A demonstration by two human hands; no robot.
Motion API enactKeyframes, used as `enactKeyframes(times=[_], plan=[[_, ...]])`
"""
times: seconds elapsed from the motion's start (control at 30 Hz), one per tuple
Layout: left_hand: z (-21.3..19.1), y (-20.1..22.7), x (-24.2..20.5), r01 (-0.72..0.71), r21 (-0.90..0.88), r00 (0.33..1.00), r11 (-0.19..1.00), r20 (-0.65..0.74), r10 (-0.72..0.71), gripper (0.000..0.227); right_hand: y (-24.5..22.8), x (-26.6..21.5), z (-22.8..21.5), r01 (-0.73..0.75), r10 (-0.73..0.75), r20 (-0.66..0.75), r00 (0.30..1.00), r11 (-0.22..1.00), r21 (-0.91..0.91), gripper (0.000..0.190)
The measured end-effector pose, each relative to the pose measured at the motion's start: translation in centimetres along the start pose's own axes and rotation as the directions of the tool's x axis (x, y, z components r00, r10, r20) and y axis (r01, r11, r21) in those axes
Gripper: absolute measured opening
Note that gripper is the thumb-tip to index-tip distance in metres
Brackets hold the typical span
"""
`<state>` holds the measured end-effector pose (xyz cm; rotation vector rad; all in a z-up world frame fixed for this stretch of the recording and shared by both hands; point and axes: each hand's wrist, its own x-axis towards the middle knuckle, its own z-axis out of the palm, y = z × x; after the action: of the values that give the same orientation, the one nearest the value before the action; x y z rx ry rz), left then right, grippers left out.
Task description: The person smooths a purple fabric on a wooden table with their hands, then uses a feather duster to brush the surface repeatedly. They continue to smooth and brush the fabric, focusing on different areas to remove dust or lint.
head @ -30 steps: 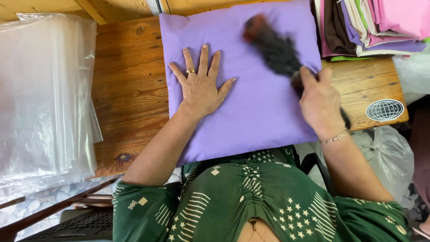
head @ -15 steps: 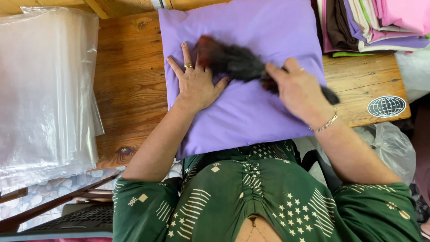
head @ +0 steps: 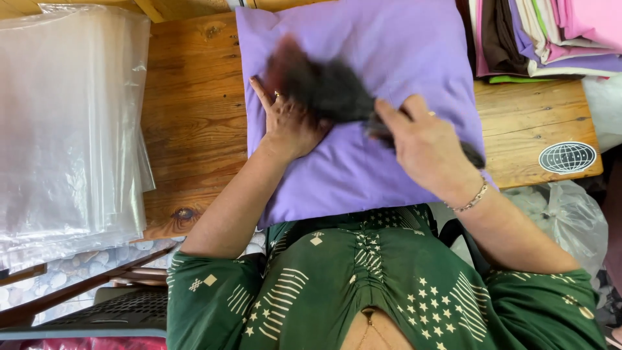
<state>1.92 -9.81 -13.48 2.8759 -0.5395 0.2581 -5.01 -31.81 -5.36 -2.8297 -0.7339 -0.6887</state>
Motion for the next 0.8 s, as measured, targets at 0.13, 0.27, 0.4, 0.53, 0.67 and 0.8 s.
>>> enactKeyframes(times=[0.13,0.27,0.4,0.53,0.67,0.8], plan=[[-0.3,-0.1,0.2,0.040,0.036,0.990,0.999,0.132,-0.045,0.080,4.2,-0.5,3.6,-0.167,0.161,0.343,0.925,0.986,-0.012,0.051],[-0.6,0.4,0.2,0.023,0.042,0.993,0.999,0.116,-0.028,0.077,13.1,-1.6,6.3,-0.475,0.485,0.217,0.847,0.874,-0.102,0.049],[-0.6,0.5,0.2,0.023,0.076,0.991,0.997,0.129,-0.033,0.078,11.1,-1.4,4.4,-0.529,0.541,0.181,0.821,0.841,-0.116,0.046],[-0.9,0.4,0.2,0.029,0.008,0.991,1.000,0.128,-0.029,0.079,3.5,-1.1,1.7,-0.260,0.254,0.095,0.963,0.964,0.052,0.038],[-0.2,-0.4,0.3,-0.023,-0.074,0.997,0.997,0.078,0.029,0.054,1.9,-2.0,2.6,-0.112,0.118,0.210,0.970,0.993,-0.044,0.043],[-0.4,-0.5,-0.4,0.072,-0.316,0.997,0.946,0.034,-0.064,0.071,8.4,-2.3,5.1,-0.340,0.353,0.191,0.916,0.935,-0.099,0.041]])
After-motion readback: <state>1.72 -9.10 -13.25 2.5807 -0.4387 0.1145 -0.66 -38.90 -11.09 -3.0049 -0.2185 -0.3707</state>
